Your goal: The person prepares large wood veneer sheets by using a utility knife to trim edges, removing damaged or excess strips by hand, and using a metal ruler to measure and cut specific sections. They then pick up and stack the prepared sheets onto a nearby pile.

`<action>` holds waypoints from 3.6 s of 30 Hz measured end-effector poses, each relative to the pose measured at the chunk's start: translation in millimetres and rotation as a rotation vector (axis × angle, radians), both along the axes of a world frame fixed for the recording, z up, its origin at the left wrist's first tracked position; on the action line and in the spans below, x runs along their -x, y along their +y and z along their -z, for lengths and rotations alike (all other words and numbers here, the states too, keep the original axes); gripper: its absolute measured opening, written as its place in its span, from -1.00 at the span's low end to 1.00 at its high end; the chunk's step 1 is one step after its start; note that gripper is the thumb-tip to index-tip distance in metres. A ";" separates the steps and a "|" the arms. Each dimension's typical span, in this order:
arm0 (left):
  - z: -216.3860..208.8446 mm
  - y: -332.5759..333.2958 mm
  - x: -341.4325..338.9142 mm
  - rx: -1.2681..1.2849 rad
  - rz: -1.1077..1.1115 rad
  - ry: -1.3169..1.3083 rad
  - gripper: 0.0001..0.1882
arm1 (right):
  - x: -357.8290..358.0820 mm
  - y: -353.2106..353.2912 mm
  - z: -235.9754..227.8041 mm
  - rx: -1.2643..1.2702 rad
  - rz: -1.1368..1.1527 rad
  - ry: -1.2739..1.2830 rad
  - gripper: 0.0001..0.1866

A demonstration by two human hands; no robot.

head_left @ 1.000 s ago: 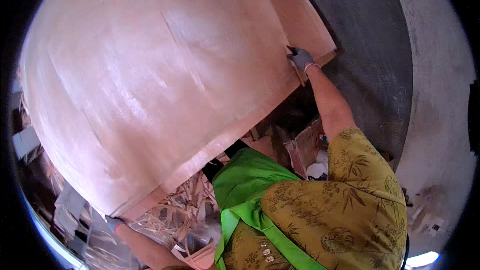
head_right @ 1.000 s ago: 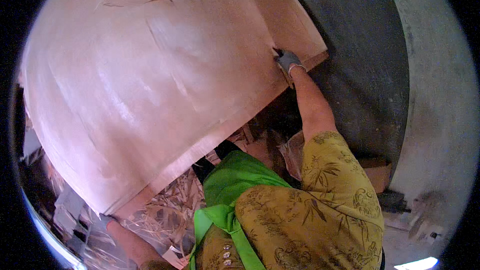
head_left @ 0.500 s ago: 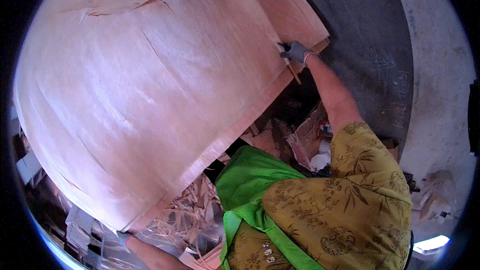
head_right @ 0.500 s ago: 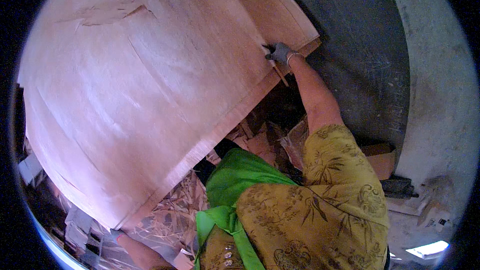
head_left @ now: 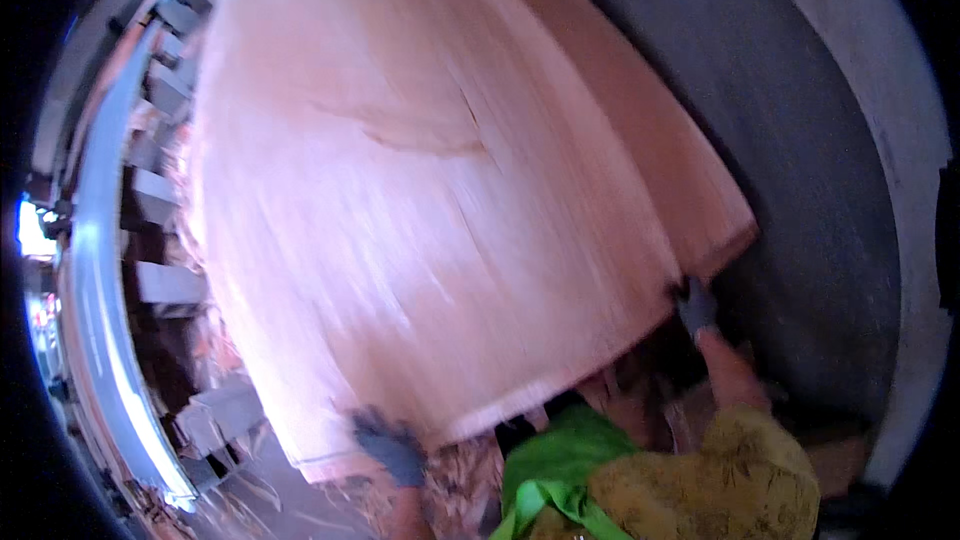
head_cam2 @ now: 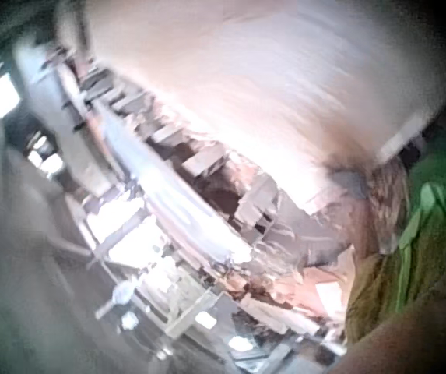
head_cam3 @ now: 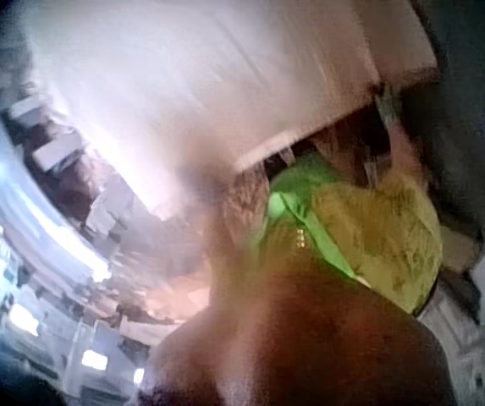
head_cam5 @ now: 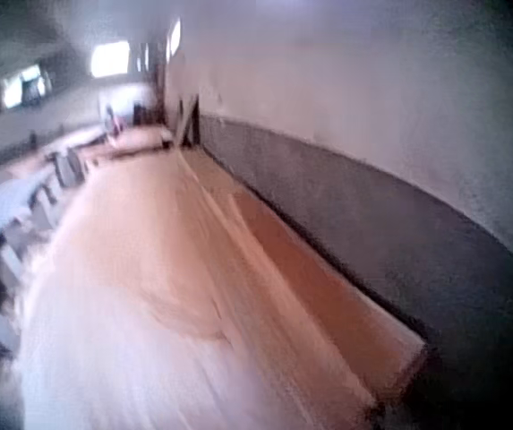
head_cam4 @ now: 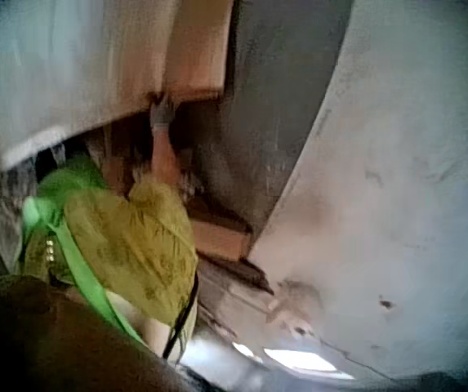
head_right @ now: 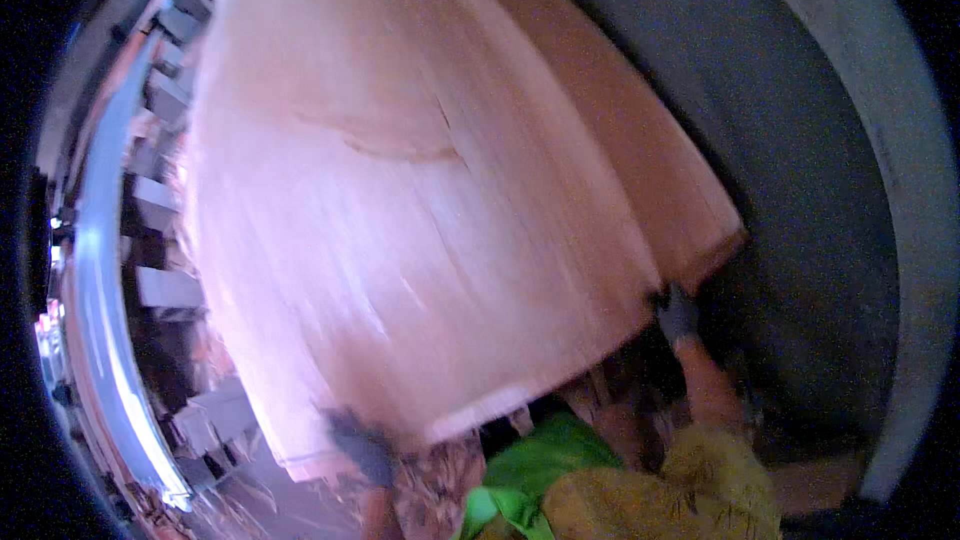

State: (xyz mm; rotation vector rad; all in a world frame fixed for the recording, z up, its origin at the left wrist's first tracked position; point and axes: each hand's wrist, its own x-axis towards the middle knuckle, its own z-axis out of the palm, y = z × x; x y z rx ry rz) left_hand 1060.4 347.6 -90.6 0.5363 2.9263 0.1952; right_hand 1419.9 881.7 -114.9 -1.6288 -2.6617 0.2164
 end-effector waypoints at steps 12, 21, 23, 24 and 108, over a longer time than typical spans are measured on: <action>0.6 128.4 -56.2 0.243 0.556 -0.195 -0.37 | -145.1 -78.3 -9.9 0.206 0.497 0.043 -0.69; -11.8 145.5 -54.8 0.482 0.606 -0.292 -0.34 | -223.2 -21.4 -36.7 -0.016 0.630 -0.041 -0.65; -9.4 144.6 -53.2 0.456 0.630 -0.290 -0.34 | -226.1 1.0 -45.1 -0.058 0.627 -0.059 -0.64; -8.6 148.5 -53.4 0.458 0.641 -0.298 -0.34 | -229.5 10.8 -49.2 -0.076 0.635 -0.051 -0.64; 0.6 -210.1 -231.6 -0.307 -0.937 -0.716 -0.68 | 261.4 -104.5 -23.4 0.959 0.175 0.828 -0.77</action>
